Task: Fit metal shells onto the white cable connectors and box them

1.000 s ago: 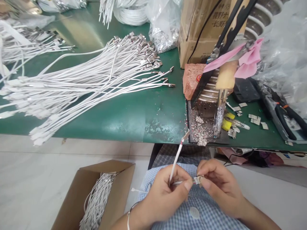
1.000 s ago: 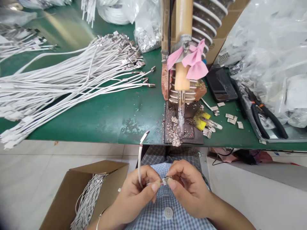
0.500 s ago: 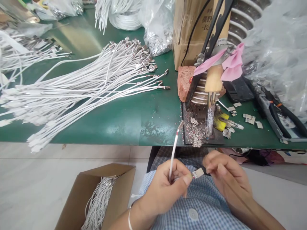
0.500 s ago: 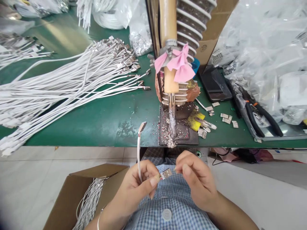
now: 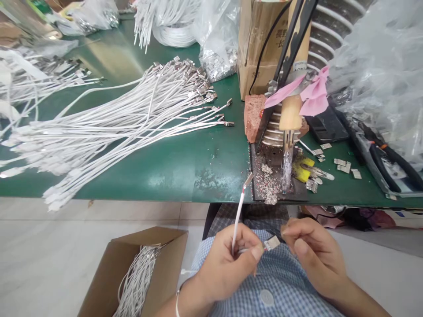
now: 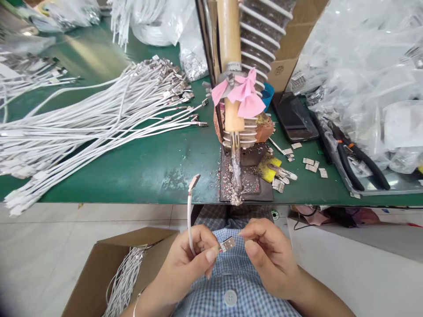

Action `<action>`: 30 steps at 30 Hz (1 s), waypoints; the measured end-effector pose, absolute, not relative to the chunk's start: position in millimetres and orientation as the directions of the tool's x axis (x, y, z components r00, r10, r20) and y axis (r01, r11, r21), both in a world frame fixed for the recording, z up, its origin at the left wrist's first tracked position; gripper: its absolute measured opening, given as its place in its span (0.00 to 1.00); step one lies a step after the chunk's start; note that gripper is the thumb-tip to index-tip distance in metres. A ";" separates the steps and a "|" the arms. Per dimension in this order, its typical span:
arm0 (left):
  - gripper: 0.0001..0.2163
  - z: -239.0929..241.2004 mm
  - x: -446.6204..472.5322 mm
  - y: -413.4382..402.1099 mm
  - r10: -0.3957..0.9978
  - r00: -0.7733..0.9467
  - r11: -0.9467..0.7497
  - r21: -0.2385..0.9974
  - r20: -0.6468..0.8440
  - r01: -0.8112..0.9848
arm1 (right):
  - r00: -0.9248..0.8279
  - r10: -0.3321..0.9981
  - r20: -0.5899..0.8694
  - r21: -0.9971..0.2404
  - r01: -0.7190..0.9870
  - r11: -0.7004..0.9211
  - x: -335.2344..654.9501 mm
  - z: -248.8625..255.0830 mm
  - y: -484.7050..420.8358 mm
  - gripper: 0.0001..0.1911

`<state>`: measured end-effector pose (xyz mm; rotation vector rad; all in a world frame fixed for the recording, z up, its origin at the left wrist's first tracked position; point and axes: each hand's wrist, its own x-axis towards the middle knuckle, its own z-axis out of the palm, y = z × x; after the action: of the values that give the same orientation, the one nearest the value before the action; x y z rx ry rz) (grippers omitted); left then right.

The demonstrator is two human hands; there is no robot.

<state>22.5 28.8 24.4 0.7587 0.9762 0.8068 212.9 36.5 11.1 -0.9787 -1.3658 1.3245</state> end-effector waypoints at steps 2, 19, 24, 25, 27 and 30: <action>0.14 23.7 21.7 27.6 0.856 0.348 0.471 0.855 -0.383 -0.217 | -0.207 0.971 0.117 -0.992 -0.072 0.104 213.3 10.0 35.7 0.09; 0.06 20.5 16.0 29.5 0.744 0.611 0.073 0.942 -0.269 0.327 | 0.034 0.992 0.122 -0.981 -0.149 0.126 227.5 21.2 37.3 0.12; 0.06 21.1 13.2 29.9 0.711 0.642 0.038 0.928 -0.285 0.370 | -0.024 0.990 0.137 -0.986 -0.103 0.133 227.4 28.6 39.5 0.05; 0.06 22.0 12.3 30.3 0.712 0.641 0.032 0.925 -0.286 0.378 | -0.024 0.991 0.133 -0.986 -0.103 0.130 227.3 29.7 39.7 0.04; 0.06 24.0 10.7 31.3 0.712 0.638 0.030 0.921 -0.293 0.389 | -0.034 0.992 0.124 -0.987 -0.106 0.119 227.2 30.1 40.2 0.04; 0.06 26.4 9.9 33.0 0.707 0.645 0.026 0.922 -0.291 0.386 | -0.097 0.985 0.144 -0.985 -0.114 0.133 227.8 27.5 41.0 0.05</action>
<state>9.9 33.0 26.4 1.5905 0.9273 0.3127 227.8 41.0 27.5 -0.9762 -1.2673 1.2295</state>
